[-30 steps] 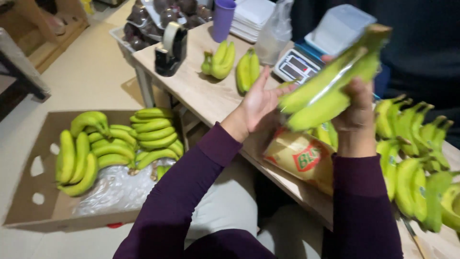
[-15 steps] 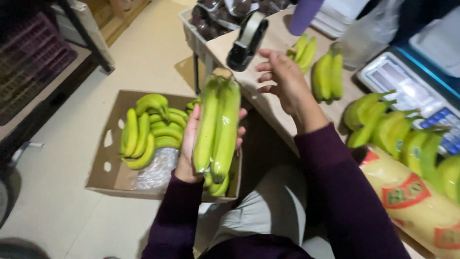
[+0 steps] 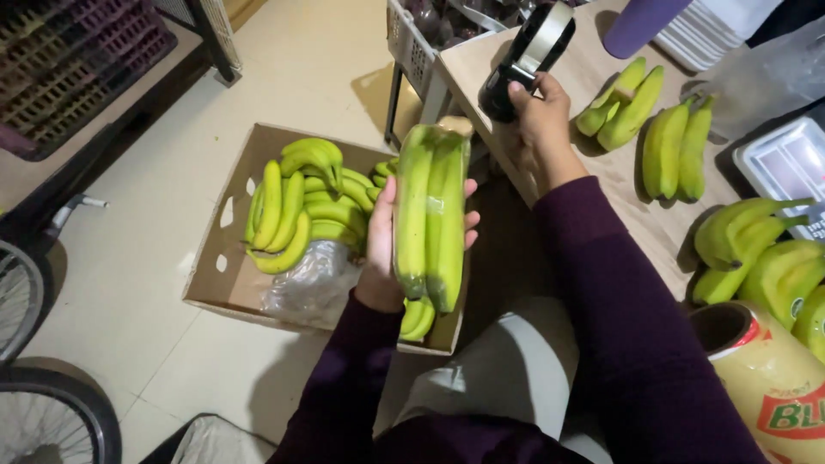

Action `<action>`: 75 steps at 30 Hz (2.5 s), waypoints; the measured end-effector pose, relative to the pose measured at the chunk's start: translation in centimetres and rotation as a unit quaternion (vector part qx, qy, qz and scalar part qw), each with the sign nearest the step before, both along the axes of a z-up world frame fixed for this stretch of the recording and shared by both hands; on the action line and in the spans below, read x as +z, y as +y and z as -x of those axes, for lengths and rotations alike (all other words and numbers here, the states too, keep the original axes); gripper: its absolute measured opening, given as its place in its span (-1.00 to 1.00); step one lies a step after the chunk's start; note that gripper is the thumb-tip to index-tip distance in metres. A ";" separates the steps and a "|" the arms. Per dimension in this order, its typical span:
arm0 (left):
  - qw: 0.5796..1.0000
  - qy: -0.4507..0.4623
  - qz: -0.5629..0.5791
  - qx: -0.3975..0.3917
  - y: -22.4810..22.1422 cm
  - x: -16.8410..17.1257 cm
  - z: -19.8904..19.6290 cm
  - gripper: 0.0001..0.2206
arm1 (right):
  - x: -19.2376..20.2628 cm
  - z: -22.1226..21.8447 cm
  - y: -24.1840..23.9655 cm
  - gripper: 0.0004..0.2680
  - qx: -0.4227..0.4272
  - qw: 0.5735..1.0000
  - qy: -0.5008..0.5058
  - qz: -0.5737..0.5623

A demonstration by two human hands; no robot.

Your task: Wrapping bunches of green bananas in plastic film and placing them into a shipping box.

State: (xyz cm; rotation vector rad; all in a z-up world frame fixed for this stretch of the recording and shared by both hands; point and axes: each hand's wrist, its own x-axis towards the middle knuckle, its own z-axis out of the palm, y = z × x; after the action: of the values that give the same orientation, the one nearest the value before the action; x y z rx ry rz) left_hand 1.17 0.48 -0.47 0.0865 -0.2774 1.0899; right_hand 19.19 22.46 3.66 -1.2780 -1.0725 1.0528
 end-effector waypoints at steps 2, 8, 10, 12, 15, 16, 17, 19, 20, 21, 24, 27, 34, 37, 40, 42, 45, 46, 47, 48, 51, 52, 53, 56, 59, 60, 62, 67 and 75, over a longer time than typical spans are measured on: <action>1.000 -0.007 -0.004 -0.010 0.3 -0.3 -0.3 -0.27 | 1.9 -0.9 -2.1 -0.85 0.004 0.999 -0.040 0.030; 0.999 0.039 0.002 0.023 5.2 0.3 -2.8 -0.32 | 6.0 -2.3 -4.4 -0.92 -0.001 0.980 0.039 0.197; 0.997 0.003 -0.072 0.038 8.5 0.0 -4.0 -0.29 | 7.1 -1.7 -4.5 -0.79 -0.005 0.975 0.064 0.215; 0.995 -0.007 -0.088 0.050 11.0 -0.6 -5.1 -0.29 | 6.4 -1.4 -3.2 -0.75 -0.050 0.976 0.044 0.206; 0.997 0.001 -0.056 0.062 15.1 -1.8 -6.5 -0.30 | 2.2 -2.2 1.1 -0.60 -0.089 0.983 0.035 0.154; 0.998 0.022 -0.002 0.067 16.4 -2.4 -6.8 -0.31 | 0.2 -2.7 2.9 -0.47 -0.078 0.990 0.041 0.113; 0.998 0.025 -0.012 0.061 16.9 -3.0 -7.2 -0.31 | -0.7 -2.9 3.4 -0.47 -0.083 0.990 0.046 0.104; 0.997 0.018 0.021 0.076 18.2 -3.9 -7.8 -0.30 | -1.9 -3.0 4.9 -0.57 -0.081 0.985 0.075 0.136; 0.997 0.018 0.008 0.074 18.6 -3.6 -8.0 -0.30 | -1.2 -3.1 4.9 -0.57 -0.082 0.986 0.077 0.122; 0.997 0.007 0.030 0.072 18.4 -3.8 -8.1 -0.30 | -1.0 -3.0 4.6 -0.63 -0.089 0.984 0.079 0.130; 0.997 -0.005 0.050 0.066 18.2 -3.5 -8.4 -0.31 | -2.2 -3.9 6.5 -0.73 -0.096 0.982 0.084 0.138; 0.997 0.005 0.051 0.058 17.9 -3.1 -8.6 -0.34 | -3.5 -4.5 7.7 -0.78 -0.112 0.980 0.101 0.129; 0.996 -0.003 0.076 0.039 17.7 -2.7 -9.3 -0.37 | -1.0 -4.0 3.5 -0.89 -0.123 0.964 0.227 0.063; 0.994 0.021 0.087 0.063 17.4 -2.4 -9.4 -0.42 | -0.1 -3.4 1.2 -0.89 -0.090 0.968 0.234 0.027; 0.992 0.023 0.098 0.072 16.9 -1.5 -9.5 -0.41 | 3.4 -1.9 -4.0 -0.87 -0.075 0.971 0.228 0.010; 0.991 0.024 0.104 0.076 16.9 -1.4 -9.6 -0.41 | 4.3 -1.9 -5.0 -0.87 -0.058 0.970 0.235 0.023; 0.989 0.039 0.109 0.091 17.2 -2.0 -9.9 -0.41 | 3.9 -1.9 -5.2 -0.85 -0.048 0.971 0.233 0.022; 0.987 0.054 0.111 0.105 17.4 -2.2 -9.9 -0.41 | 3.6 -1.9 -5.1 -0.86 -0.055 0.973 0.226 0.010; 0.987 0.054 0.109 0.104 17.7 -2.5 -9.9 -0.41 | 2.2 -2.5 -4.1 -0.86 -0.056 0.972 0.226 0.008; 0.987 0.048 0.120 0.097 18.0 -2.8 -9.9 -0.40 | 0.8 -3.0 -3.1 -0.86 -0.061 0.981 0.186 0.005; 0.986 0.039 0.132 0.090 17.7 -2.3 -9.8 -0.38 | -1.5 -3.1 -2.3 -0.87 -0.061 0.986 0.156 -0.003; 0.987 0.035 0.132 0.088 17.5 -1.9 -9.8 -0.37 | -1.9 -2.9 -2.4 -0.89 -0.055 0.984 0.167 -0.010; 0.987 0.035 0.133 0.088 17.5 -1.9 -9.8 -0.37 | -1.8 -2.7 -2.4 -0.89 -0.056 0.984 0.168 -0.009; 0.986 0.029 0.141 0.078 17.2 -1.7 -9.9 -0.38 | -2.4 -3.1 -1.9 -0.88 -0.062 0.987 0.151 -0.004; 0.987 0.016 0.137 0.081 17.3 -1.9 -9.8 -0.39 | -4.2 -4.6 -0.4 -0.88 -0.063 0.997 0.008 -0.049; 0.990 0.011 0.119 0.080 17.6 -2.5 -9.8 -0.39 | -4.3 -4.7 -0.2 -0.89 -0.074 0.994 -0.045 -0.065; 0.992 0.007 0.102 0.080 18.0 -3.0 -9.7 -0.39 | -5.4 -5.3 0.7 -0.90 -0.082 0.989 -0.098 -0.080; 0.994 0.001 0.071 0.082 16.9 -2.8 -9.3 -0.40 | -7.3 -6.4 0.4 -0.92 -0.125 0.954 -0.268 -0.044; 0.995 -0.093 -0.009 -0.023 11.8 -2.1 -7.8 -0.31 | 2.6 -7.3 -14.6 -0.98 -0.024 0.920 -0.316 -0.230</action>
State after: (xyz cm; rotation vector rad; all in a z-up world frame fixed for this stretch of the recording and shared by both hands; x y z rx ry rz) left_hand 9.01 12.30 -2.53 -0.0053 -0.4553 1.0518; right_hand 26.52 7.85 6.24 -1.2629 -1.6481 0.2931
